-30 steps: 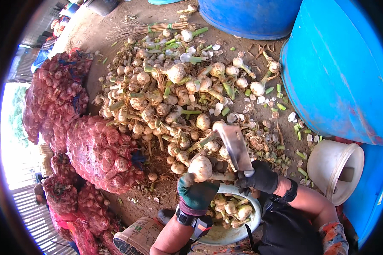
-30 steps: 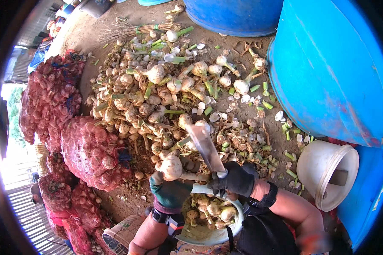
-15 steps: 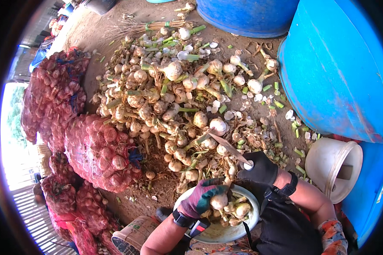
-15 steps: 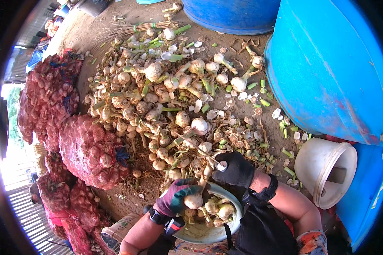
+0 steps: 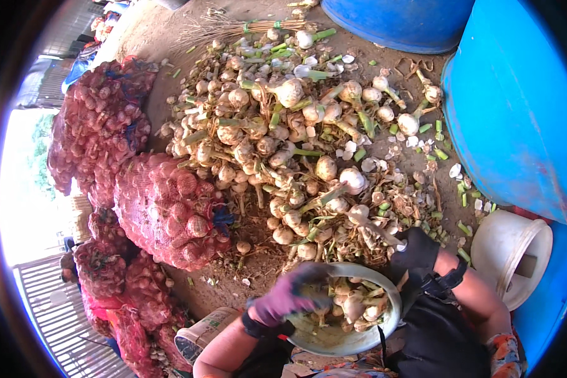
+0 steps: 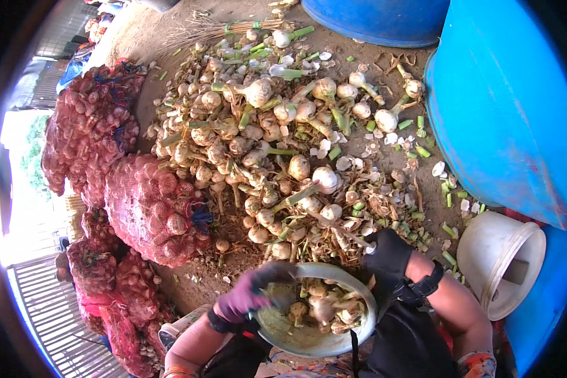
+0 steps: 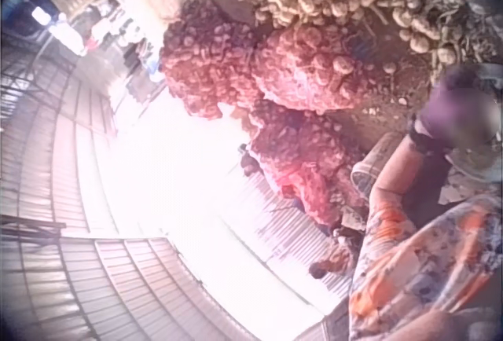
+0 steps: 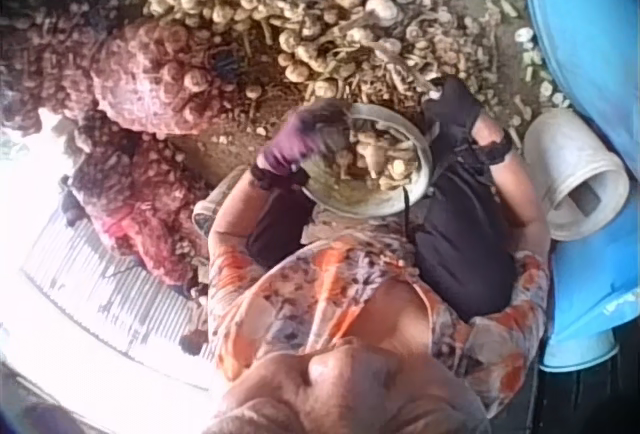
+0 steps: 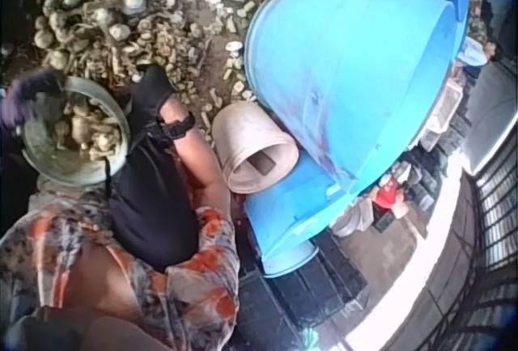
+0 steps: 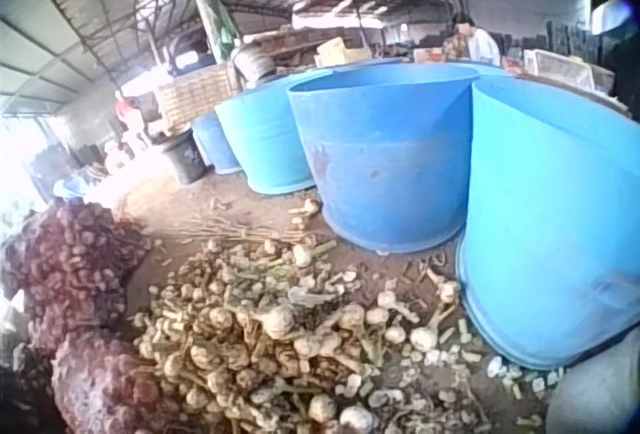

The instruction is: The person sits on the ground and uses a knife to trim the roots and stems of garlic bulbs. They pick up individual bulbs from a large pile, cut the unwanted parts, and place the trimmed garlic into a white bowl. The process is repetitive and continues throughout the video.

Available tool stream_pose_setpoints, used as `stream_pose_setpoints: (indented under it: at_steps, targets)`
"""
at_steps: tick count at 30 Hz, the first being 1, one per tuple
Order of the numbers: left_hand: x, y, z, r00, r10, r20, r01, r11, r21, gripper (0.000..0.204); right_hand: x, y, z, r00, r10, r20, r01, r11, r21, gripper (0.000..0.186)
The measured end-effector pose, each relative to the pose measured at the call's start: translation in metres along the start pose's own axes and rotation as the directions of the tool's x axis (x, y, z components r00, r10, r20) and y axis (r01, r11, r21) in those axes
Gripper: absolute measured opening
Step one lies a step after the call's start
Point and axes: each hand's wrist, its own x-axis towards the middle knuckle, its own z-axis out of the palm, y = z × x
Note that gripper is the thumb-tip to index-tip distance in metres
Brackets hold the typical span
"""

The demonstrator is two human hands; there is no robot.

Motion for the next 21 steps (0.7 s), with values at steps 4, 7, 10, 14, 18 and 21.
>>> stream_pose_setpoints:
  at_steps: [4, 7, 10, 14, 18, 21]
  targets:
    - [-0.019, -0.072, -0.095, 0.642, 0.064, -0.764, 0.47, 0.754, 0.459, 0.066, 0.003, 0.014, 0.0, 0.999, -0.033, -0.026, 0.035, 0.996, 0.083, 0.03]
    - [-0.03, -0.134, -0.153, 0.453, 0.171, -0.875, 0.829, 0.28, 0.483, 0.066, 0.004, 0.004, 0.005, 0.998, -0.056, -0.024, 0.058, 0.994, 0.093, 0.029]
    - [-0.017, -0.151, -0.161, 0.334, 0.05, -0.941, 0.868, 0.373, 0.328, 0.067, 0.005, 0.007, 0.008, 0.997, -0.074, -0.019, 0.075, 0.993, 0.095, 0.029]
    - [-0.007, -0.155, -0.147, 0.42, 0.094, -0.903, 0.324, 0.914, 0.246, 0.053, 0.004, -0.001, 0.008, 0.991, -0.115, -0.07, 0.119, 0.991, 0.066, 0.026]
    - [0.014, -0.105, -0.099, 0.59, 0.048, -0.806, -0.131, 0.991, -0.037, 0.043, 0.0, -0.023, 0.011, 0.962, -0.261, -0.084, 0.249, 0.959, -0.135, 0.021]
    - [0.025, -0.055, -0.054, 0.638, 0.149, -0.755, -0.14, 0.987, 0.077, 0.042, -0.005, -0.052, 0.012, 0.843, -0.526, -0.116, 0.49, 0.838, -0.24, 0.019]
